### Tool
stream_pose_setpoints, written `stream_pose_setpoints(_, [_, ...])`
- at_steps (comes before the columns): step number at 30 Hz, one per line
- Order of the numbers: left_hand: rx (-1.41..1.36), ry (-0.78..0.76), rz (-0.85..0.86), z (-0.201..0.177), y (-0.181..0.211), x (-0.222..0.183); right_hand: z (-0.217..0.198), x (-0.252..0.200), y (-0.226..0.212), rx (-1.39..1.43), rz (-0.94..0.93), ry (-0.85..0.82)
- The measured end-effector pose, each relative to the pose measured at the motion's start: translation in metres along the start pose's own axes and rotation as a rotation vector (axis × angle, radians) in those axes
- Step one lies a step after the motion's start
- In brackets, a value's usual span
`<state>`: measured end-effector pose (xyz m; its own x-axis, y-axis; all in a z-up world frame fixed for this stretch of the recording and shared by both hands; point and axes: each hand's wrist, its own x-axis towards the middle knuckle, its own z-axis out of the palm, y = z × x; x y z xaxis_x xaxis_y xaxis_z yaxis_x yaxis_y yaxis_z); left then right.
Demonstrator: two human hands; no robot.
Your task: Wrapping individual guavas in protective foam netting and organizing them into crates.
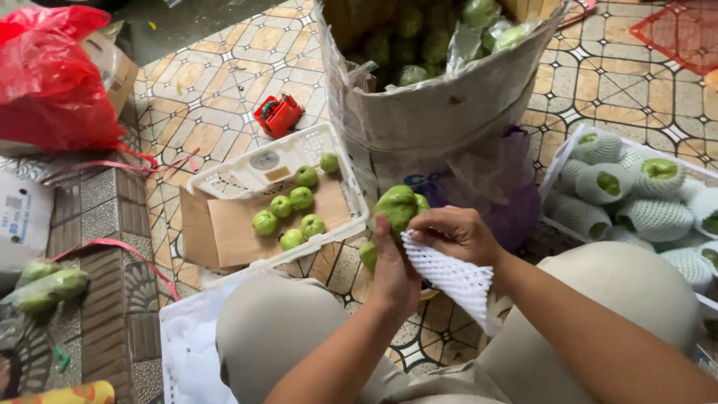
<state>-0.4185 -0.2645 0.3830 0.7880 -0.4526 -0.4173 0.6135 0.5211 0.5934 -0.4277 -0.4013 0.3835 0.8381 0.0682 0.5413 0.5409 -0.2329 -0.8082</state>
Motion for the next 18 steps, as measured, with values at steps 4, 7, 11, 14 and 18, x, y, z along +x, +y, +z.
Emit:
stream_pose_setpoints(4, [-0.034, 0.001, -0.080, -0.013, -0.032, 0.016, -0.004, -0.010, 0.019, -0.445, -0.221, 0.046])
stream_pose_setpoints(7, [-0.041, 0.043, -0.024, -0.013, -0.043, 0.026, -0.011, -0.001, 0.006, -0.530, -0.234, 0.071])
stream_pose_setpoints(11, [0.024, -0.113, -0.032, 0.007, -0.007, 0.023, -0.030, 0.010, 0.021, -0.672, -0.306, -0.036])
stream_pose_setpoints(14, [0.121, -0.083, -0.178, 0.006, 0.003, 0.020, -0.030, 0.021, 0.000, -0.491, -0.202, 0.009])
stream_pose_setpoints(18, [0.195, -0.032, -0.303, 0.002, 0.000, 0.025, -0.039, 0.032, -0.006, -0.324, 0.022, 0.003])
